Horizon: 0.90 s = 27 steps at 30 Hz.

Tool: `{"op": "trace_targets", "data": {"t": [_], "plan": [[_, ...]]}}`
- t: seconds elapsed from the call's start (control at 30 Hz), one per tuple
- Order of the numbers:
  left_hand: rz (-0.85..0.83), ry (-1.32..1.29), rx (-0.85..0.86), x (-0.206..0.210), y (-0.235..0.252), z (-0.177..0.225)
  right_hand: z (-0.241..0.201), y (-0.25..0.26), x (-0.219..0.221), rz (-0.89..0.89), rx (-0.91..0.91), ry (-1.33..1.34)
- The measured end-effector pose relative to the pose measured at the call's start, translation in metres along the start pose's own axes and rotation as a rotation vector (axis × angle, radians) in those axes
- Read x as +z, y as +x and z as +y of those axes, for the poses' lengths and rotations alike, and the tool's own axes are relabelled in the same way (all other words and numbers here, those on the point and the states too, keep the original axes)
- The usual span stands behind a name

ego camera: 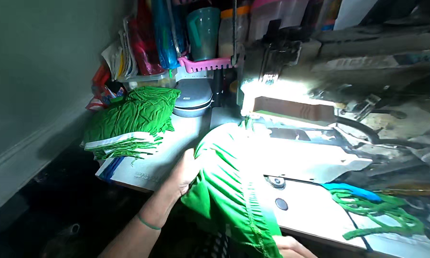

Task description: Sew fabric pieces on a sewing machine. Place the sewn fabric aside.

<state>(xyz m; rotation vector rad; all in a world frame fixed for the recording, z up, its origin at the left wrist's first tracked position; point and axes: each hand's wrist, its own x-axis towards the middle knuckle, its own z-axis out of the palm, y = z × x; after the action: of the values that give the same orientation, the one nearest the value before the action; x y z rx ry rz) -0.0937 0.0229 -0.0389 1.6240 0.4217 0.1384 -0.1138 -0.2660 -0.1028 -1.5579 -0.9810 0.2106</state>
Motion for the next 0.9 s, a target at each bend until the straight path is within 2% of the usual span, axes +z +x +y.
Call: {"op": "trace_targets", "data": {"t": [0.1,0.17,0.23,0.3,0.43,0.5,0.6,0.67,0.73,0.77,0.8,0.83,0.9], "plan": [[0.075,0.445,0.307,-0.001,0.017,0.005,0.011,0.008,0.000,0.040,0.042,-0.091],[0.087,0.610,0.394,-0.004,0.027,0.013,0.018,0.016,0.000,0.094,0.073,-0.140],[0.077,0.730,0.369,-0.001,0.048,0.028,0.029,0.028,0.001,0.133,0.098,-0.159],[0.038,0.839,0.252,0.005,0.069,0.048,0.043,0.040,0.002,0.177,0.120,-0.193],[0.056,0.884,0.207,0.016,0.077,0.070,0.061,0.071,0.005,0.301,0.216,-0.224],[0.140,0.860,0.385,0.009,0.100,0.051,0.063,0.089,0.001,0.316,0.254,-0.258],[0.163,0.698,0.472,0.003,0.060,0.057,0.059,0.108,-0.007,0.303,0.300,-0.215],[0.067,0.672,0.599,0.003,0.044,0.040,0.055,0.115,-0.011,0.295,0.309,-0.177],[-0.059,0.931,0.772,0.014,0.024,0.009,0.048,0.114,-0.012,0.285,0.311,-0.143],[-0.034,1.100,0.953,0.023,0.022,-0.008,0.043,0.109,-0.010,0.278,0.300,-0.127],[0.017,1.147,1.128,0.030,0.021,-0.021,0.040,0.103,-0.008,0.272,0.256,-0.126],[0.059,1.161,1.227,0.034,0.020,-0.027,0.038,0.094,-0.006,0.264,0.205,-0.126],[0.124,1.190,1.292,0.030,0.018,-0.026,0.032,0.074,-0.004,0.230,0.122,-0.102]]}}
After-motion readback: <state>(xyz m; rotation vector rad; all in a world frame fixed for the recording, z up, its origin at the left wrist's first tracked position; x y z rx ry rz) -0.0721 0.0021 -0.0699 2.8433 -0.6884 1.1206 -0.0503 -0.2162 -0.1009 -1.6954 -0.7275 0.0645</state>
